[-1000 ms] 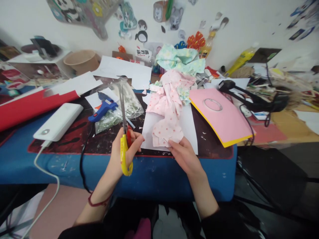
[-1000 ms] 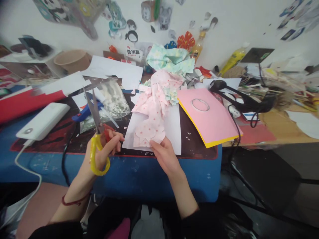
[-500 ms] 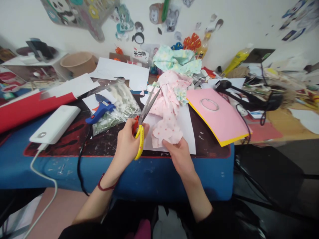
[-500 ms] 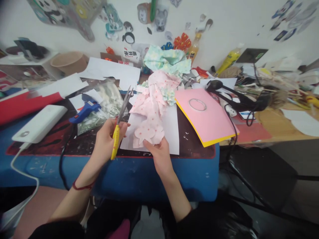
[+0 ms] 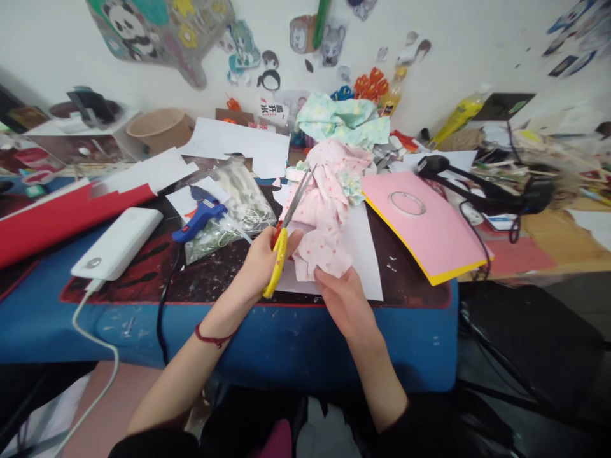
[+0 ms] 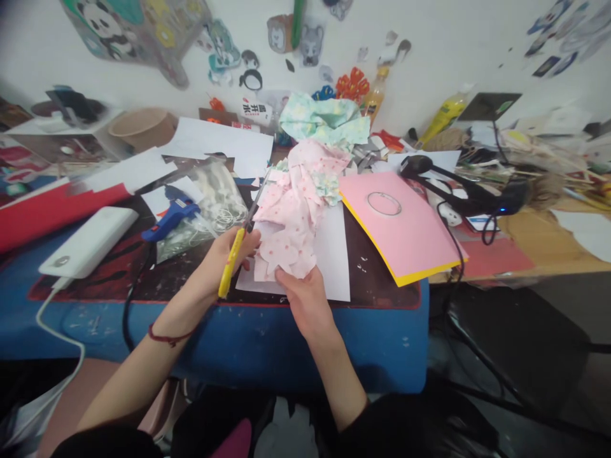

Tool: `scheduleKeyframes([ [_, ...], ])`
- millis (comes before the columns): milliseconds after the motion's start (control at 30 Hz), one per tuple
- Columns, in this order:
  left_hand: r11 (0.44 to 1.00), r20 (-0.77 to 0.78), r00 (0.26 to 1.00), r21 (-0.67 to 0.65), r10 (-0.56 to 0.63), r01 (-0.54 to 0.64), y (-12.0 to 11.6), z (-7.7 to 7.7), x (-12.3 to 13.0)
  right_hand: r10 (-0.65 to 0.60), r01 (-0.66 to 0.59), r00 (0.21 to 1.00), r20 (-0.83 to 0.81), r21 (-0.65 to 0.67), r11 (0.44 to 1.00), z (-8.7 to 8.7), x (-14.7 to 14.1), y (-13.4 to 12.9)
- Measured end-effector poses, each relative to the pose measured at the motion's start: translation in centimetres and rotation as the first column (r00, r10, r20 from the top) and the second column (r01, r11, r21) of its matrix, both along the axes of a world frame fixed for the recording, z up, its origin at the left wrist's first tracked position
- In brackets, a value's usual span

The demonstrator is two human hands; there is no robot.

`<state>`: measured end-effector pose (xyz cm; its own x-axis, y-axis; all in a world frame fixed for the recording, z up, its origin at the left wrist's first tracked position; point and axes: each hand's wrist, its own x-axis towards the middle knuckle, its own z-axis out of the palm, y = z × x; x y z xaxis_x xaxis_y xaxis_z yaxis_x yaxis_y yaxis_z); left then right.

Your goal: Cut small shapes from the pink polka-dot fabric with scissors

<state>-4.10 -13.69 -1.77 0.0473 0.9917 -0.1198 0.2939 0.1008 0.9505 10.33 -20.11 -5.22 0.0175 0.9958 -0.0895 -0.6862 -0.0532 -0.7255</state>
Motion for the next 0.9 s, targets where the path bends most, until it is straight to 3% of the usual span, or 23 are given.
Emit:
scheduleKeyframes([
  [200,0.997,0.263,0.964,-0.054,-0.046,0.062,0.0,0.6,1.9,-0.074,0.075,0.994,0.084,-0.007,0.997,0.9,0.1,-1.3],
  [433,0.998,0.25,0.967,-0.015,-0.052,0.058,-2.8,-0.5,3.9,-0.34,0.348,0.936,0.092,-0.083,0.934,0.8,-0.3,-2.2],
  [567,0.991,0.125,0.983,0.031,-0.136,0.133,-4.2,-0.7,4.7,-0.531,0.554,0.833,0.156,-0.214,0.805,0.5,0.0,-1.6],
  [700,0.951,-0.119,0.95,0.078,-0.29,0.3,-4.2,0.6,3.7,-0.612,0.652,0.757,0.229,-0.207,0.729,0.1,1.0,-1.6],
  [800,0.902,-0.452,0.836,0.134,-0.312,0.41,-2.5,2.2,1.5,-0.616,0.661,0.75,0.243,-0.223,0.717,-0.4,1.9,-2.2],
  [900,0.864,-0.597,0.685,-0.029,-0.419,0.503,-0.2,3.7,-1.1,-0.563,0.594,0.804,0.19,-0.295,0.748,-0.8,2.4,-2.8],
])
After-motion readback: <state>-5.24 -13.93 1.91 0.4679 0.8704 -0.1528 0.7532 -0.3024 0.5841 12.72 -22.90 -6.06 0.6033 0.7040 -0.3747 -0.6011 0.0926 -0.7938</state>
